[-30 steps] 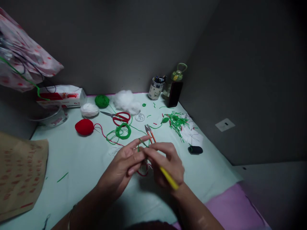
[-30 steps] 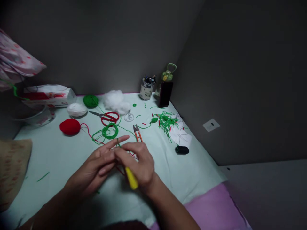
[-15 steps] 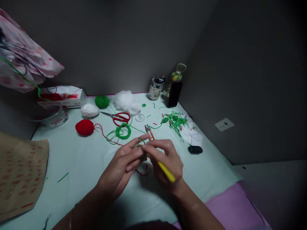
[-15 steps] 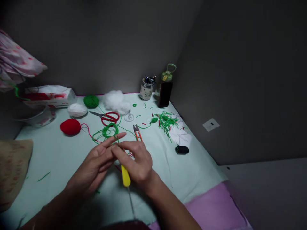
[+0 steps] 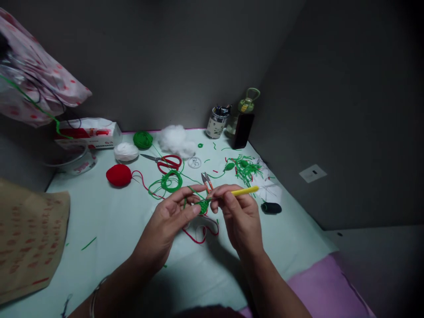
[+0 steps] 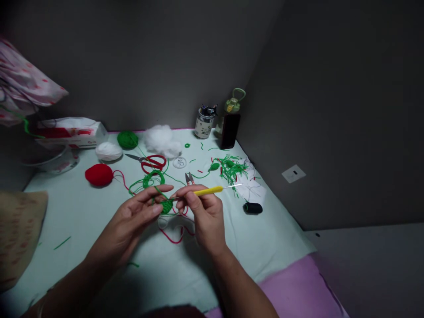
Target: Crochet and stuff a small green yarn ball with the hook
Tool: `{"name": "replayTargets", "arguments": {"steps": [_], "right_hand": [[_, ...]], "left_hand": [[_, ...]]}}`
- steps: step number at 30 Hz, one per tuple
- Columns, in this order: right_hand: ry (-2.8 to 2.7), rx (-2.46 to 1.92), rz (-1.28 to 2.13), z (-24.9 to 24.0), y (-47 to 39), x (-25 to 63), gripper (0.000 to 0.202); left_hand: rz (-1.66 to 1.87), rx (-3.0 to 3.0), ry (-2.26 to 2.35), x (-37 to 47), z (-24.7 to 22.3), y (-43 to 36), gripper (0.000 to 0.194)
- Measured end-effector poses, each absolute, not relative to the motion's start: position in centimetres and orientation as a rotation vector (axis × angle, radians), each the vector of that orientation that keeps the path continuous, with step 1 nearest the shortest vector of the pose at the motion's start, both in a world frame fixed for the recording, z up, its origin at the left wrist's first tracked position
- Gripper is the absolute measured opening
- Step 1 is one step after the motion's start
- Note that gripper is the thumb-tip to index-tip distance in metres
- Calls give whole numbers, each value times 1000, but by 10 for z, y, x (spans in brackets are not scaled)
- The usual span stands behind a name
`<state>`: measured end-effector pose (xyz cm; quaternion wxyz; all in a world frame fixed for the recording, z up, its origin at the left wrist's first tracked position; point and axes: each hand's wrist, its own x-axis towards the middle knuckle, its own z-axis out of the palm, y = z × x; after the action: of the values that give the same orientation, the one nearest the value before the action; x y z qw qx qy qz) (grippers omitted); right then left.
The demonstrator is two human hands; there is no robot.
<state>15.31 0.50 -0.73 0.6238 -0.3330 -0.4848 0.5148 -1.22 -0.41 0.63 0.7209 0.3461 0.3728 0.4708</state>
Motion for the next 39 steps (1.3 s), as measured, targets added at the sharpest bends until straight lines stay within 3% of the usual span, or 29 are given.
{"name": "replayTargets", "arguments": {"steps": [6,11,15,19,23,27,32,36,39], "right_hand": [[-1242,-791,1091,-2,2,155,21],[-1751,-834,418,-1,-8,152,23],[-1939,-887,33,-5,-12,153,26],[-1580,-838,449,-6,-7,156,23],[-1385,-760,835,-5,2,154,19],[-1470,-829,766,-7,1,150,21],[-1791,-837,249,-9,-7,152,34],[-1495,-835,624,-7,-5,157,26],[-1297,-790,920,-7,0,157,19]], "left_hand": [[1087,857,941,-16,5,-3,35],[1173,941,1082,-10,5,-6,40],[1061,671,797,-7,3,-5,53],[979,456,674,-10,6,-1,40],[1038,538,684,-10,7,-1,41],[1088,669,786,-6,3,-5,44],[1069,506,726,-5,4,-2,45],[998,366,660,-9,7,2,33],[1049,490,721,-8,6,1,35]]}}
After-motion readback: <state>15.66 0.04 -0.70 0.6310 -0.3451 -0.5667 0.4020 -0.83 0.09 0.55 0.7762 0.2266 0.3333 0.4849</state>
